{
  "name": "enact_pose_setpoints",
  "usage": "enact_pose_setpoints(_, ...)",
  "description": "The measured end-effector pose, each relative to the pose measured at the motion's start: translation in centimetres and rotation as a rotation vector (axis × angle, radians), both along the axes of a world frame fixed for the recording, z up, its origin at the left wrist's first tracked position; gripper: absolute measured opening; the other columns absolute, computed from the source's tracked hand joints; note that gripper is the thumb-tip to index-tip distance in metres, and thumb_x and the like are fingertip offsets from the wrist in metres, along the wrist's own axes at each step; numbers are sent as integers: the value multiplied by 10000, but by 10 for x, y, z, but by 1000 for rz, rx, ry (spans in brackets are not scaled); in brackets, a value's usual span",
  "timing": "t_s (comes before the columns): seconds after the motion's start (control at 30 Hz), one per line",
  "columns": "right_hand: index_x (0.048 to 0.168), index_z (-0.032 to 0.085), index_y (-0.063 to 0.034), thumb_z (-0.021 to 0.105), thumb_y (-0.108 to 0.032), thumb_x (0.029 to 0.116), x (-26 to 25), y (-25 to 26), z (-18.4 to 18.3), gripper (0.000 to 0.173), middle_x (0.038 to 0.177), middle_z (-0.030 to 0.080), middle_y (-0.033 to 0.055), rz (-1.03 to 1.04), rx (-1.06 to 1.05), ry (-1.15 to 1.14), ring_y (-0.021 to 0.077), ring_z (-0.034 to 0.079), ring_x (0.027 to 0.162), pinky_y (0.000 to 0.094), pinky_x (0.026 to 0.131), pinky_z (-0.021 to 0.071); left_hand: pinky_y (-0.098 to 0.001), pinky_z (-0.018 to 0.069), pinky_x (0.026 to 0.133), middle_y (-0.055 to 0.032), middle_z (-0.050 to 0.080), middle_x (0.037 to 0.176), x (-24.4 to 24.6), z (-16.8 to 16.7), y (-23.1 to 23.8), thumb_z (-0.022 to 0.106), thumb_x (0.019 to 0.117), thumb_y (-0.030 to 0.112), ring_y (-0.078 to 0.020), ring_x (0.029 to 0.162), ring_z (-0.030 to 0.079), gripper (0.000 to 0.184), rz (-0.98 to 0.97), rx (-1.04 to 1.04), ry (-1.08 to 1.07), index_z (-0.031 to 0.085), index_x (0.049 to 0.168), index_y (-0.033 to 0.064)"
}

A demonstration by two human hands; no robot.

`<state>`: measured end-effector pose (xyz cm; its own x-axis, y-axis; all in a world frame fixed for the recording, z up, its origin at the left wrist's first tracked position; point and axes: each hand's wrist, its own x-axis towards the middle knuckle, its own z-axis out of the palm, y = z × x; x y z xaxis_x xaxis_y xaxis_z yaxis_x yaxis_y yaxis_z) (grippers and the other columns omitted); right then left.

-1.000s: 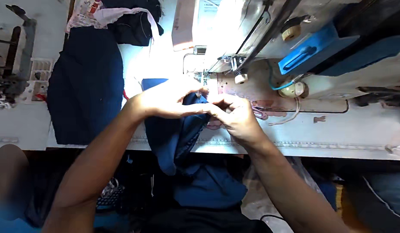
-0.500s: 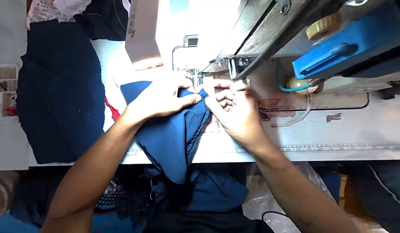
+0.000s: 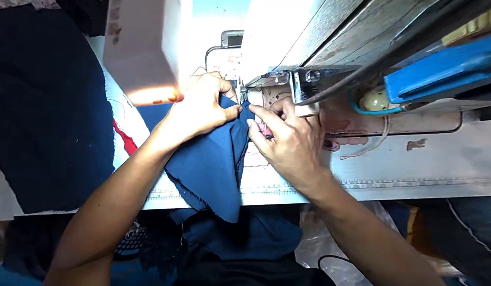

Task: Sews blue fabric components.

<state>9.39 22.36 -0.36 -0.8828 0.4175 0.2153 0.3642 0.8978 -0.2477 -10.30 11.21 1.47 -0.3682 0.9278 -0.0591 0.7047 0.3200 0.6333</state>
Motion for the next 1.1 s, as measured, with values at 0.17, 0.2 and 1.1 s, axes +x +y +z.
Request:
enact_pose_setpoints(0.17, 1386, 668, -286, 532, -384, 1047, -7, 1, -3, 378, 1162, 632, 140, -17, -20, -32, 351, 589, 1014, 547, 772, 406, -465, 425, 829, 2, 699, 902, -8, 2, 4, 725, 824, 425, -197, 967, 618, 219, 47, -28, 23, 767, 839, 211)
enact_pose_setpoints(0.2, 1376, 674, -292, 535, -393, 1045, -9, 1, -5, 373, 1158, 639, 141, -36, -16, -26, 355, 590, 1027, 548, 780, 409, -463, 441, 803, -3, 711, 890, -9, 4, 5, 732, 820, 413, -190, 940, 632, 217, 58, -25, 23, 775, 840, 201)
enact_pose_setpoints(1.1, 1225, 744, -291, 533, -504, 1010, -28, 7, -15, 369, 1261, 685, 66, -150, 9, 40, 320, 591, 1194, 535, 948, 449, -378, 460, 705, 68, 673, 797, -13, 5, 12, 736, 854, 449, -64, 773, 619, 213, 123, -68, 75, 743, 840, 237)
